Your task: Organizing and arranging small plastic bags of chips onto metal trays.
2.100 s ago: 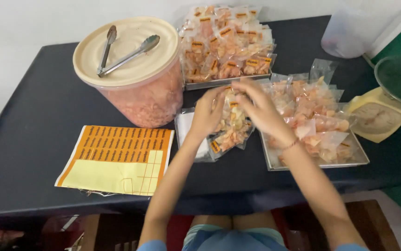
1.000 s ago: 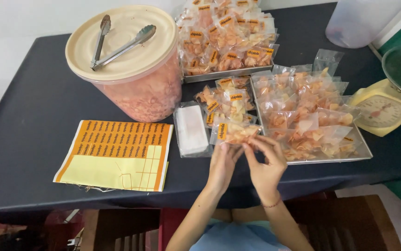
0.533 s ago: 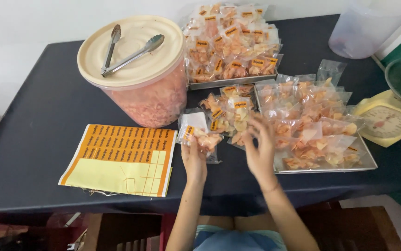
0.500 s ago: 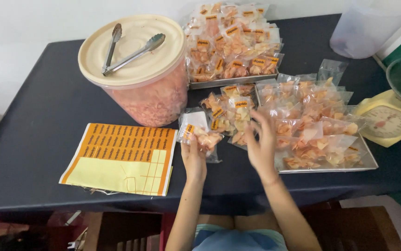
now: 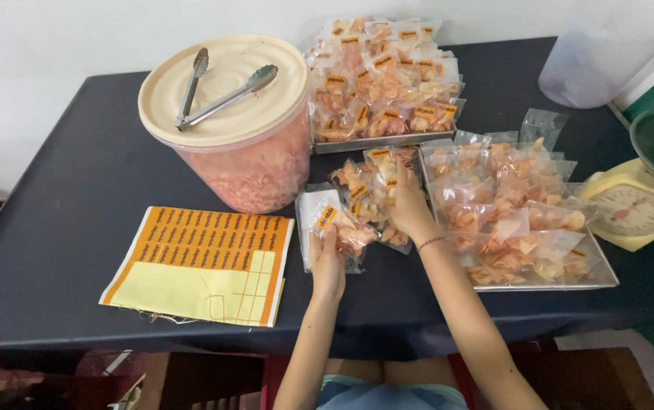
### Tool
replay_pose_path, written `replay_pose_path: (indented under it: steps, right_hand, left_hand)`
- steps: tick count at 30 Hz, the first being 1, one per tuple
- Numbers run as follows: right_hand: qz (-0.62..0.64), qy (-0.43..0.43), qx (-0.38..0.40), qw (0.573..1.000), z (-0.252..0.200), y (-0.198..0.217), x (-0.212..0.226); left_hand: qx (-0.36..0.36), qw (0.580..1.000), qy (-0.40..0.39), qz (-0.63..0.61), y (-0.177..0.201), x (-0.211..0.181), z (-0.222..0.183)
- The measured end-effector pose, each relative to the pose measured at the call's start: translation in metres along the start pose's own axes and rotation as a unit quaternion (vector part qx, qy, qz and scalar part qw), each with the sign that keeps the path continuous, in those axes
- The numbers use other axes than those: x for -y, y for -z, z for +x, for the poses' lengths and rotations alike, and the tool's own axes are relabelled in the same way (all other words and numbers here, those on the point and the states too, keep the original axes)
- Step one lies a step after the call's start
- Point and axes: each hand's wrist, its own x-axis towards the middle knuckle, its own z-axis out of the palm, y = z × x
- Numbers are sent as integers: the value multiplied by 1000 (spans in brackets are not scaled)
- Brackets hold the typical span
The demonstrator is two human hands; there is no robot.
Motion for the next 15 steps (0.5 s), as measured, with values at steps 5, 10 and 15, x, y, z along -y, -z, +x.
replay_pose_path:
  steps: [5,10,15]
  right_hand:
    - [-32,33,-19,999,1,-1,-5]
    - [-21,25,-10,999,-19,52,38]
    - [28,127,-65,989,23,103,23]
  left_hand:
    - [2,999,30,22,-20,-4,-8]
    - [22,998,15,53,-40,4,16]
    - [117,980,-60,151,-82,-27,61]
